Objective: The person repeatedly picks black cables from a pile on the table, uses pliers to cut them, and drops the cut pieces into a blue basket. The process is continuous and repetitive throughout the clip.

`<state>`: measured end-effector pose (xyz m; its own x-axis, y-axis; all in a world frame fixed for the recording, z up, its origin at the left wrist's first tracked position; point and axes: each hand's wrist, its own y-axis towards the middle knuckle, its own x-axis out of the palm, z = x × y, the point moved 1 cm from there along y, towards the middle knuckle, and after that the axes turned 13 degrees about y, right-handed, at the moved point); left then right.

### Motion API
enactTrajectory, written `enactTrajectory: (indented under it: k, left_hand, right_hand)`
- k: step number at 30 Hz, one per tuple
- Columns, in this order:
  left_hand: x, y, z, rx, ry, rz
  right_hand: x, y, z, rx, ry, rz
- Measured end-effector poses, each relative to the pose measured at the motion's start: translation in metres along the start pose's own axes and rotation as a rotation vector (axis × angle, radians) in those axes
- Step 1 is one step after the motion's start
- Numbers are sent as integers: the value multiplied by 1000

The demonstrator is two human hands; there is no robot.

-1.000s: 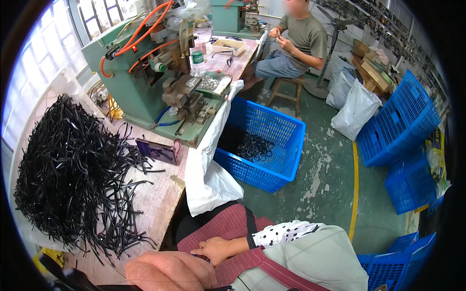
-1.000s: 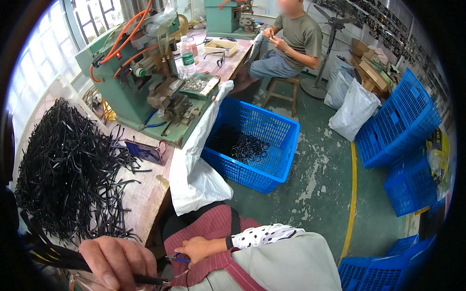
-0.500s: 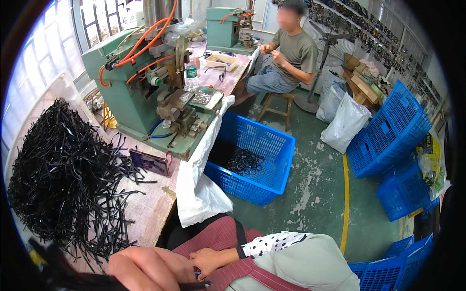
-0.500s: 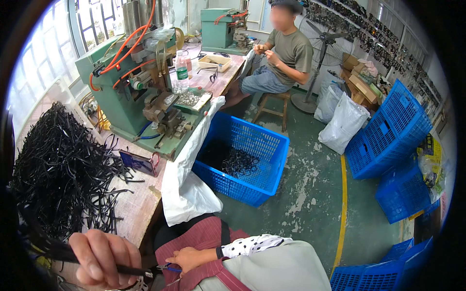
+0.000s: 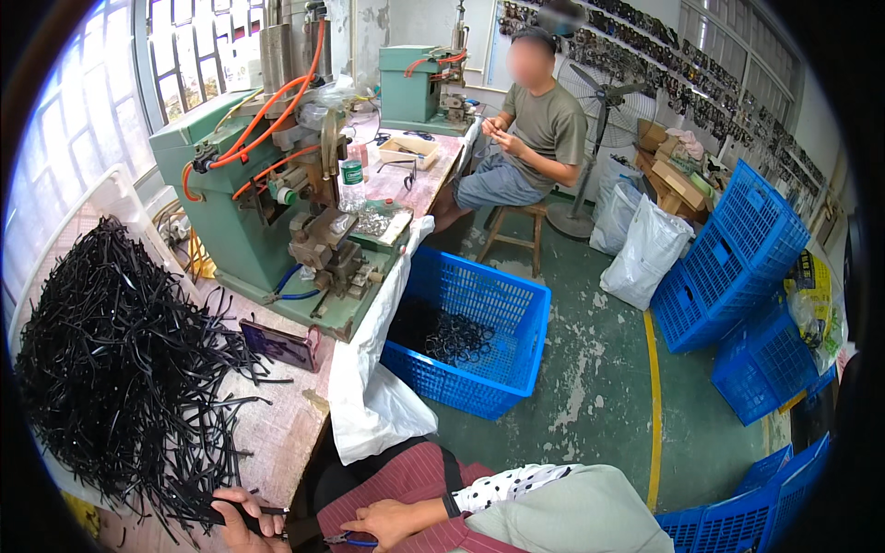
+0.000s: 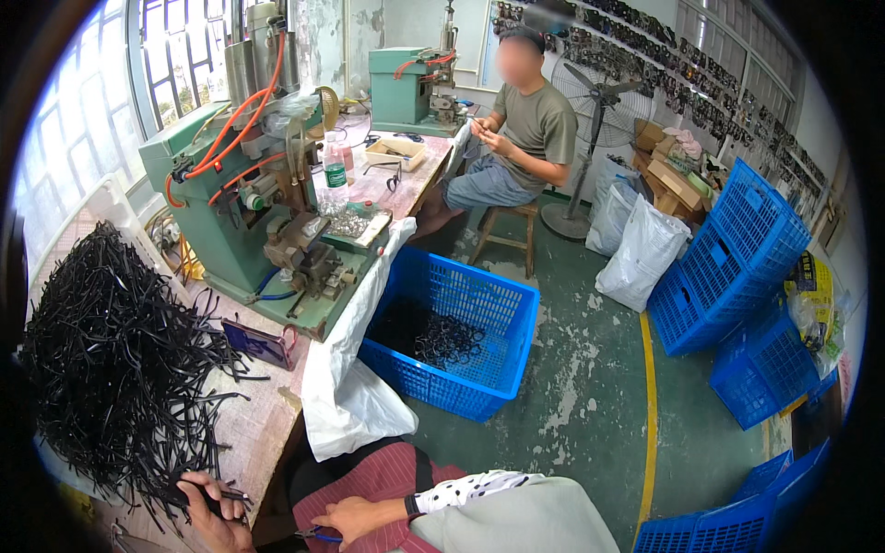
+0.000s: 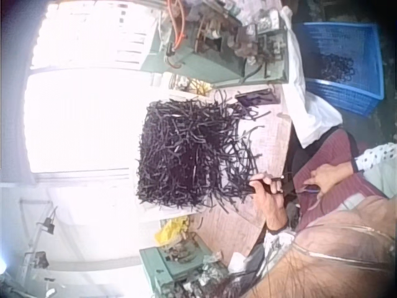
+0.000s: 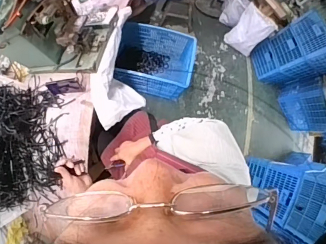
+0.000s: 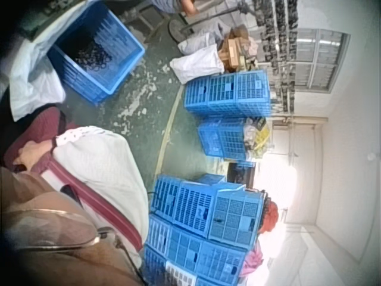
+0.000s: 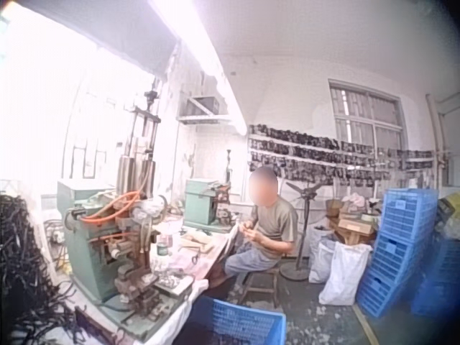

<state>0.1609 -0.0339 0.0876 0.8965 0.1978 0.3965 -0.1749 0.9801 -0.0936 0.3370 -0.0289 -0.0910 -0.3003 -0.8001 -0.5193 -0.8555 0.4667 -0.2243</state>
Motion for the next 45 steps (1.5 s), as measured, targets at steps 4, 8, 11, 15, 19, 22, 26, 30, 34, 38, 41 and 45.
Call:
enactTrajectory:
  k: [4,8,11,15,19,22,26,30,34,38,41,45]
  left_hand:
    - [-43,-4,-34,-78,-72,47]
    - [-69,-18,-48,-137,-96,167]
    - [-63,-13,-52,-209,-82,202]
    - [-69,-9,-56,-173,-223,134]
    - [-87,5,-71,-76,-297,106]
    - [-79,29,-63,-113,-361,67]
    - [-70,28,-42,-111,-322,53]
    - [-68,14,-38,-30,-356,-79]
    - [-73,14,-38,9,-376,-134]
    - [-75,15,-34,26,-364,-160]
    - [-81,15,-35,17,-349,-220]
    - [-87,15,-36,6,-353,-337]
  right_hand:
    - [7,5,10,-26,25,7]
    - [6,5,2,-14,11,4]
    - [12,5,9,-28,7,68]
    - [-19,-11,-23,31,43,45]
    - [-45,-10,-36,32,15,167]
    - [-71,-4,-43,3,35,335]
    - [-92,-8,-70,-239,162,568]
    - [-98,-11,-102,-326,-33,443]
    - [-100,-11,-112,-351,-130,370]
    - [-98,-11,-113,-358,-187,371]
    - [-97,-9,-116,-372,-205,362]
    - [-99,-8,-117,-377,-189,287]
